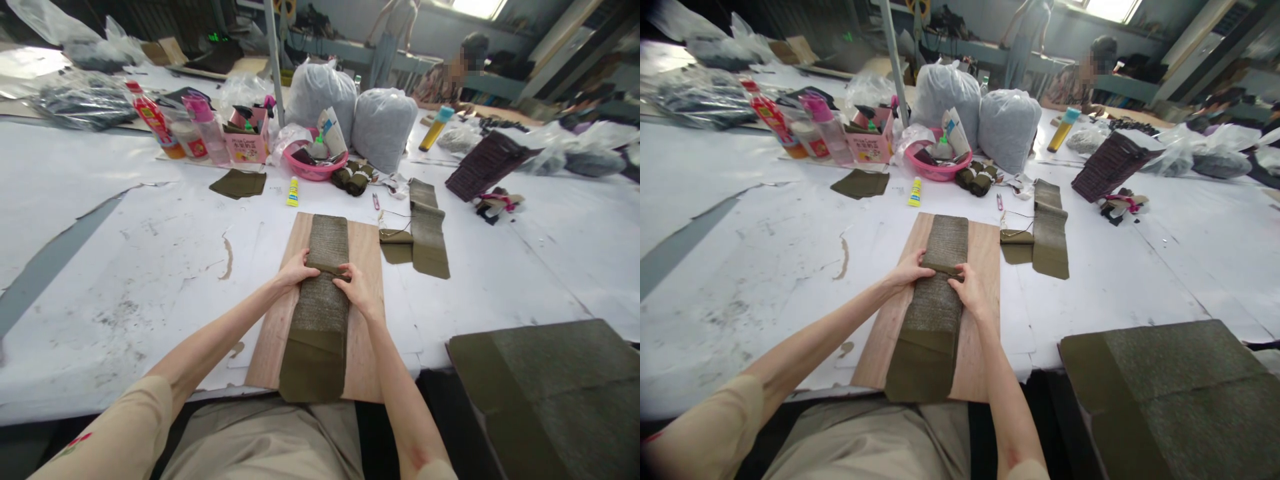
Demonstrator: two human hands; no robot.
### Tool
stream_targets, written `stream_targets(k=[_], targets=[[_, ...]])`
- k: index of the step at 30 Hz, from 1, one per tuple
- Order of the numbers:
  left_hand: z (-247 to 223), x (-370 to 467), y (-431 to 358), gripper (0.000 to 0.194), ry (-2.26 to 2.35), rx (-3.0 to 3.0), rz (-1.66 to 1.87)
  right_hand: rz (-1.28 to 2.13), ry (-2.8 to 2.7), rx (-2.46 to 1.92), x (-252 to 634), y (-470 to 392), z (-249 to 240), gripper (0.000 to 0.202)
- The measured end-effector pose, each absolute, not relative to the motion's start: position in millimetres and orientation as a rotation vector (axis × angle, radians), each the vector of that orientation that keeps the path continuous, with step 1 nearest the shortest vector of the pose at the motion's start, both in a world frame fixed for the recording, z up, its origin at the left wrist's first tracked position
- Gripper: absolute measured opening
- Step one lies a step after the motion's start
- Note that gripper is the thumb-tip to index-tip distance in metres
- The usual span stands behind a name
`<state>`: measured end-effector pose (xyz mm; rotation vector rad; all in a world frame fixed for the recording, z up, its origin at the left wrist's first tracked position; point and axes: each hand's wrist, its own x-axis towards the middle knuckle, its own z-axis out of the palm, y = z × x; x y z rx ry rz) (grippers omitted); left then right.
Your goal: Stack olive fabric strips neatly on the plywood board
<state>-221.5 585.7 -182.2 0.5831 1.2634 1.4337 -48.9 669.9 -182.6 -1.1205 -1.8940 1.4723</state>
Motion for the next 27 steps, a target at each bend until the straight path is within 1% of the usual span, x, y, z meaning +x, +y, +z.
stream_targets(k=[6,7,11,13,23,27], targets=[[-181,-219,588,0.059,1.365,0.603,1.410,1.888,-1.634,-1.103,-38,675,-180,0.038],[-182,-219,588,0.059,1.381,0.602,1.407,1.888,-1.631,-1.107,-35,676,-181,0.038],[-184,-218,587,0.059,1.409,0.592,1.407,1.673,-1.751,-1.122,-29,680,-188,0.031],[-184,-218,585,0.061,1.396,0.596,1.408,1.620,-1.794,-1.122,-27,680,-191,0.029],[-181,-226,576,0.081,1.371,0.566,1.375,1.613,-1.829,-1.138,-26,678,-198,0.032],[-184,-232,573,0.082,1.343,0.570,1.389,1.578,-1.861,-1.131,-26,678,-202,0.031]])
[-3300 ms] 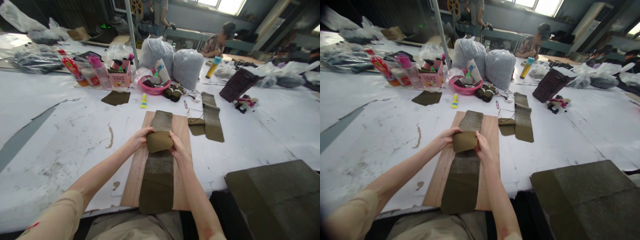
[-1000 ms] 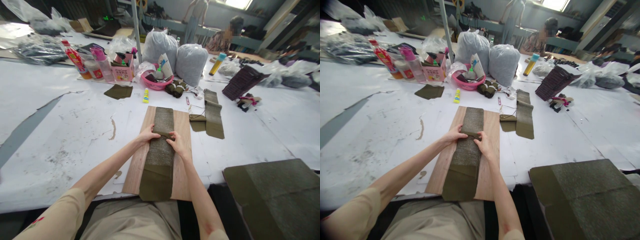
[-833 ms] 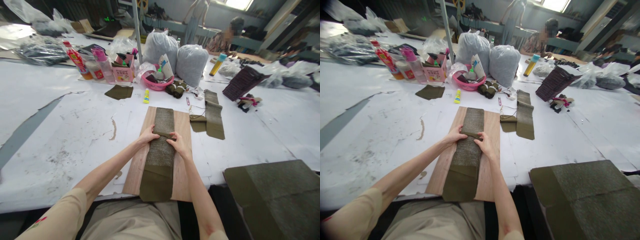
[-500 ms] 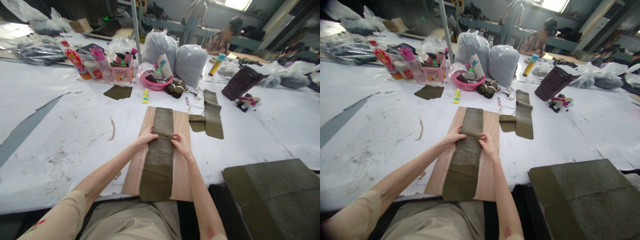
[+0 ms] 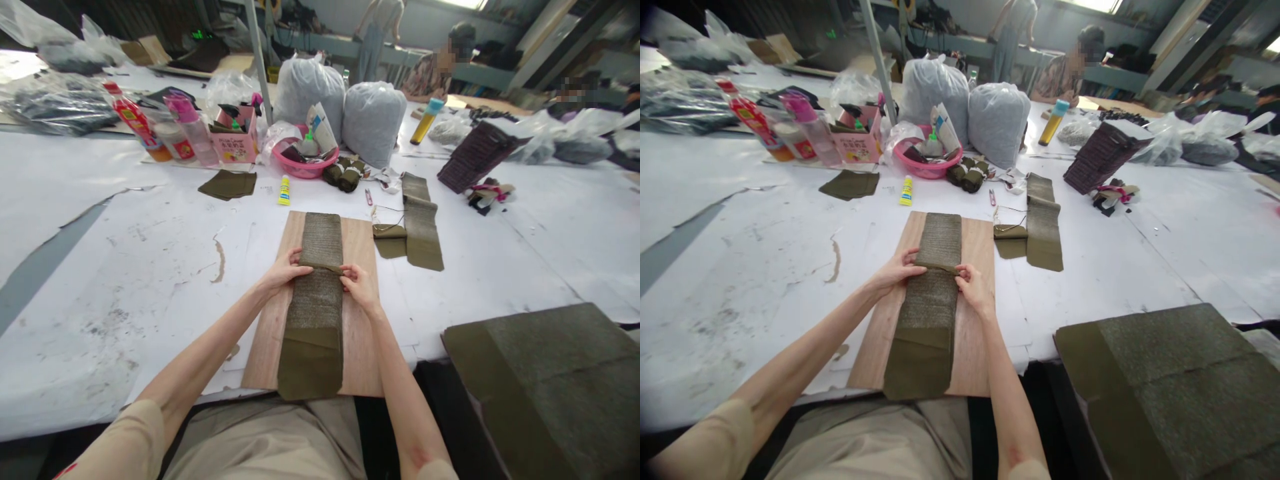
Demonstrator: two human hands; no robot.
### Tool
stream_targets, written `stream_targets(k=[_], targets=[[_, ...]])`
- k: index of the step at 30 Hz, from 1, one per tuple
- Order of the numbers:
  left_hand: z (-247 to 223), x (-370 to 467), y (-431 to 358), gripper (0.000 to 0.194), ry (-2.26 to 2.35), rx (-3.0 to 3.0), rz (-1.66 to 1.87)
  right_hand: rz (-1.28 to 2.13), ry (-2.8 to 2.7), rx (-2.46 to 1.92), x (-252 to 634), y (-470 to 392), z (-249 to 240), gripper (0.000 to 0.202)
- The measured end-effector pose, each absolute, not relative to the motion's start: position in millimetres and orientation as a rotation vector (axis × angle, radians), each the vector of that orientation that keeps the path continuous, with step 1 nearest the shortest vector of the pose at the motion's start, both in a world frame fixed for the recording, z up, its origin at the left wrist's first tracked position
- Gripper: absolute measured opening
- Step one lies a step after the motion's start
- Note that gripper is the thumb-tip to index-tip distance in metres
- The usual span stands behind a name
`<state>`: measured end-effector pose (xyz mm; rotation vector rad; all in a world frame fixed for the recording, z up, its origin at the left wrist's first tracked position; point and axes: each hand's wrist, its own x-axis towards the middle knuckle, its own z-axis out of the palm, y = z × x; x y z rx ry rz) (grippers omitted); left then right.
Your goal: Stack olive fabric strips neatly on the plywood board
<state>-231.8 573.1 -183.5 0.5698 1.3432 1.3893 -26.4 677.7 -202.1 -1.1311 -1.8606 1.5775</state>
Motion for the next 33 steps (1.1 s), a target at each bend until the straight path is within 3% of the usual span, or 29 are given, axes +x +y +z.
stream_targets(k=[6,10,14,24,33], targets=[[-192,-237,570,0.059,1.633,0.675,1.426,1.561,-1.884,-1.149,-24,678,-207,0.031],[-191,-227,557,0.031,2.119,1.213,1.389,1.590,-1.868,-1.131,-24,678,-204,0.030],[-184,-208,548,0.011,2.123,1.781,1.129,1.651,-1.880,-1.109,-22,682,-201,0.028],[-177,-194,568,0.016,2.099,2.163,0.853,1.824,-1.877,-1.080,-12,687,-187,0.029],[-186,-192,564,0.015,2.124,2.151,0.762,1.692,-1.860,-1.136,-10,690,-191,0.030]])
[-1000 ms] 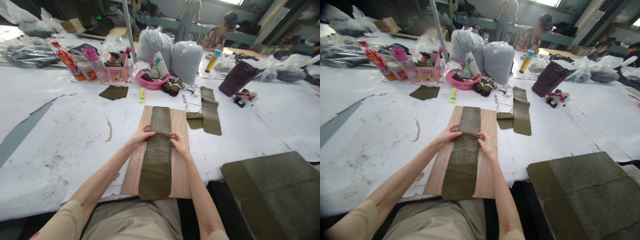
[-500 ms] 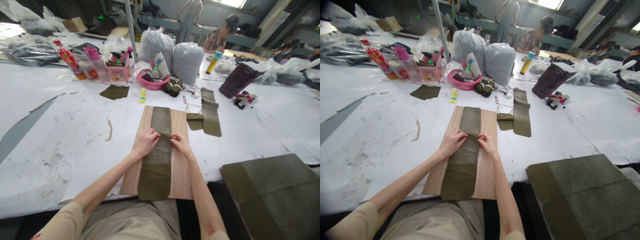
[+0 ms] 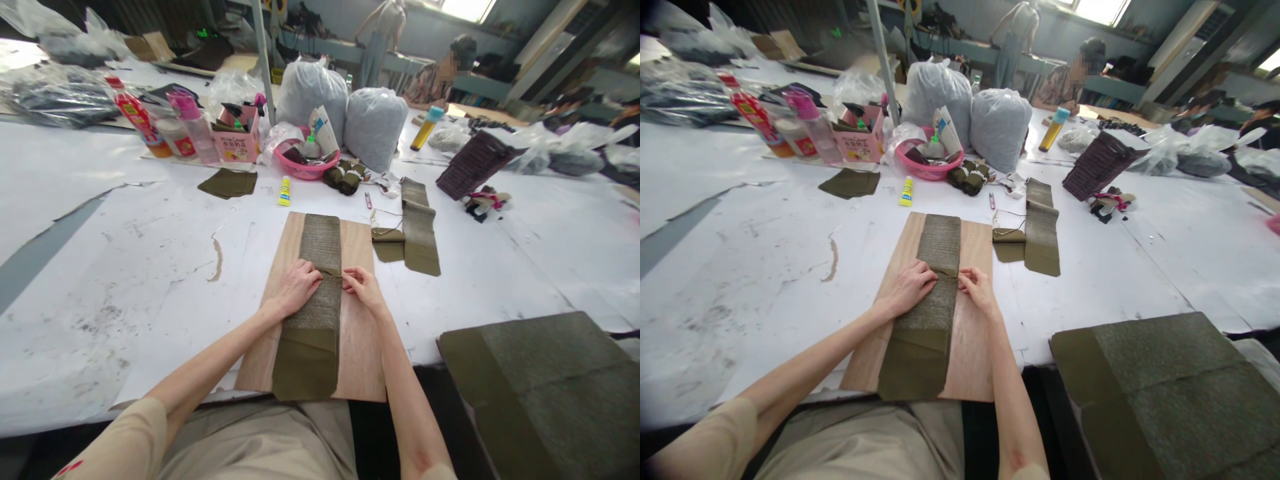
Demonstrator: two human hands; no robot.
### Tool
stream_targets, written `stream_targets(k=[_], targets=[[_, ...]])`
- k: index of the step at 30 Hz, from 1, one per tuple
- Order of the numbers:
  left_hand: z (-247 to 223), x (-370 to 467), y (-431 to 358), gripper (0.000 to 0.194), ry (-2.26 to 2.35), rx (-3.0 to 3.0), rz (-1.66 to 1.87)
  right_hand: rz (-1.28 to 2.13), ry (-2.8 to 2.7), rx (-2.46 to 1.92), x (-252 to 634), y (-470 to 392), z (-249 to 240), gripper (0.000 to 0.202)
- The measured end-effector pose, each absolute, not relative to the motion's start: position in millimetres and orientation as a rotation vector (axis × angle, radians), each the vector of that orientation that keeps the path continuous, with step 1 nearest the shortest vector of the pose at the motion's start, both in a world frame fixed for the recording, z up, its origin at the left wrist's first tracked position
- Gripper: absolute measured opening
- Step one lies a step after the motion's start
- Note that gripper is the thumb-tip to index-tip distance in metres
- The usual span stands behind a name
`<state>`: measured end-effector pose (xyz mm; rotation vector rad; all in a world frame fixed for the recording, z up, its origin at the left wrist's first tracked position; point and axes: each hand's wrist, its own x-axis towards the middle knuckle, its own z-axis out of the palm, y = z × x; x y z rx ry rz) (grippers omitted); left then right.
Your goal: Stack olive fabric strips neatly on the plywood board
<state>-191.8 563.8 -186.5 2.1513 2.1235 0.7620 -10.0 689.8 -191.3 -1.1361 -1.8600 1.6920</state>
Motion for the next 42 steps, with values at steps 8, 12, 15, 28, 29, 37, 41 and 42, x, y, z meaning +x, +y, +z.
stream_targets(k=[8,12,15,28,29,37,41,42], targets=[[-183,-187,562,0.017,2.096,2.146,0.792,0.886,-2.486,-0.929,-12,691,-189,0.014],[-180,-182,561,0.016,2.088,2.165,0.762,0.617,-2.669,-0.888,-13,691,-187,0.014],[-180,-179,561,0.014,2.098,2.177,0.724,0.511,-2.733,-0.878,-14,691,-185,0.014],[-185,-176,563,0.016,2.129,2.179,0.677,0.400,-2.658,-0.927,-23,683,-185,0.011],[-185,-176,564,0.015,2.129,2.177,0.672,0.434,-2.621,-0.956,-24,682,-186,0.010],[-182,-177,564,0.013,2.122,2.169,0.638,1.057,-2.302,-1.116,-28,698,-195,0.010],[-182,-176,564,0.012,2.127,2.150,0.660,1.227,-2.256,-1.068,-21,711,-198,0.019],[-182,-176,564,0.012,2.131,2.149,0.660,1.250,-2.244,-1.064,-20,712,-198,0.021]])
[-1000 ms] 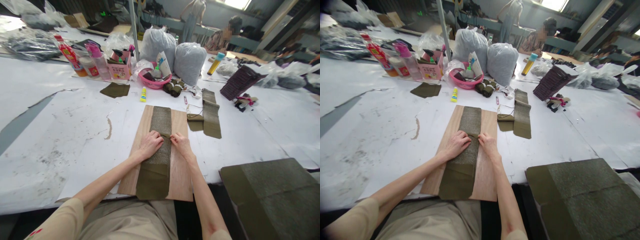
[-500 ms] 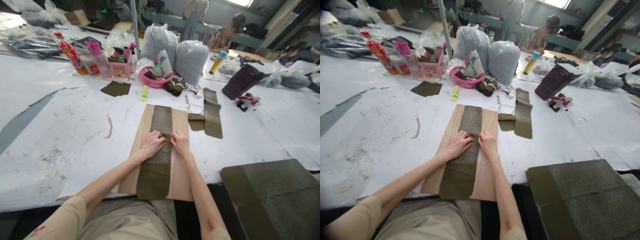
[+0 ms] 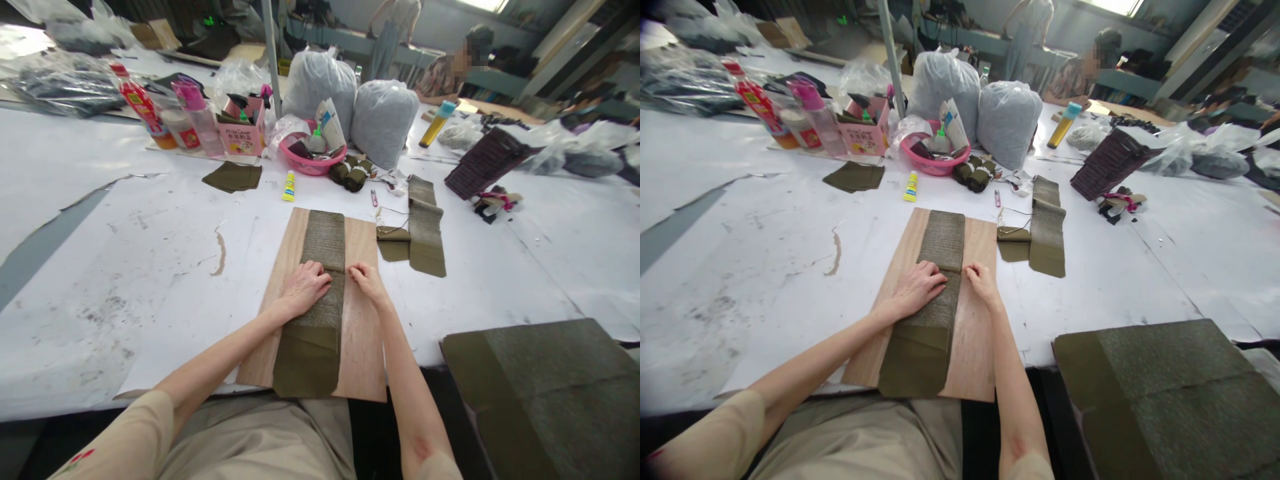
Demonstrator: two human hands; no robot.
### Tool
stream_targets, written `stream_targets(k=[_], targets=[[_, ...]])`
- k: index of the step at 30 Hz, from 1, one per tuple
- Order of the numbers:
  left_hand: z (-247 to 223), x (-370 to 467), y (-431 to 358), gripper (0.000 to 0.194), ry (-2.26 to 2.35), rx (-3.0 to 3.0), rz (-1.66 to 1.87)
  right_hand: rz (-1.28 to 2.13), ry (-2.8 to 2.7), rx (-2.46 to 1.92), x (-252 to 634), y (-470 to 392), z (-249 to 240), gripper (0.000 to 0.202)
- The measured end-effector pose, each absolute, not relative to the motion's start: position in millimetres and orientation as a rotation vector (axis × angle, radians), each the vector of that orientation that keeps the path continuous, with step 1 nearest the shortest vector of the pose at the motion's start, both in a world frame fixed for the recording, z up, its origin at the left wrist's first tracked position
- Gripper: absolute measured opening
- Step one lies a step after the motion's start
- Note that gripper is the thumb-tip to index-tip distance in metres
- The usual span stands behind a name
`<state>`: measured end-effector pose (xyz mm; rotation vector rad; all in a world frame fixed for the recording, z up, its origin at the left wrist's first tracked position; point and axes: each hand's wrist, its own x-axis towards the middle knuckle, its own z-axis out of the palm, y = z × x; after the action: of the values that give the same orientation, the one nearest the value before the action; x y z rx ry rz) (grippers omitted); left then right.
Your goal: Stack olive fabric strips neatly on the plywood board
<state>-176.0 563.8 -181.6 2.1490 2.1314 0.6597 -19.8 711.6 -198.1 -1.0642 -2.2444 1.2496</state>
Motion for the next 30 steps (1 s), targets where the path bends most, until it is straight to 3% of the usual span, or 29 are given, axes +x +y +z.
stream_targets(k=[4,10,14,21,30], targets=[[-182,-176,564,0.012,2.134,2.145,0.661,1.266,-2.235,-1.041,-20,705,-197,0.020],[-185,-179,565,0.016,2.096,2.055,0.761,0.945,-2.334,-1.122,-26,689,-198,0.009],[-188,-183,564,0.019,2.039,2.003,0.850,0.928,-2.303,-1.140,-25,689,-201,0.010],[-190,-186,566,0.013,1.908,1.614,1.309,0.894,-2.297,-1.107,-24,691,-200,0.011],[-197,-205,567,0.020,1.985,1.726,1.318,0.922,-2.233,-1.139,-22,695,-194,0.018]])
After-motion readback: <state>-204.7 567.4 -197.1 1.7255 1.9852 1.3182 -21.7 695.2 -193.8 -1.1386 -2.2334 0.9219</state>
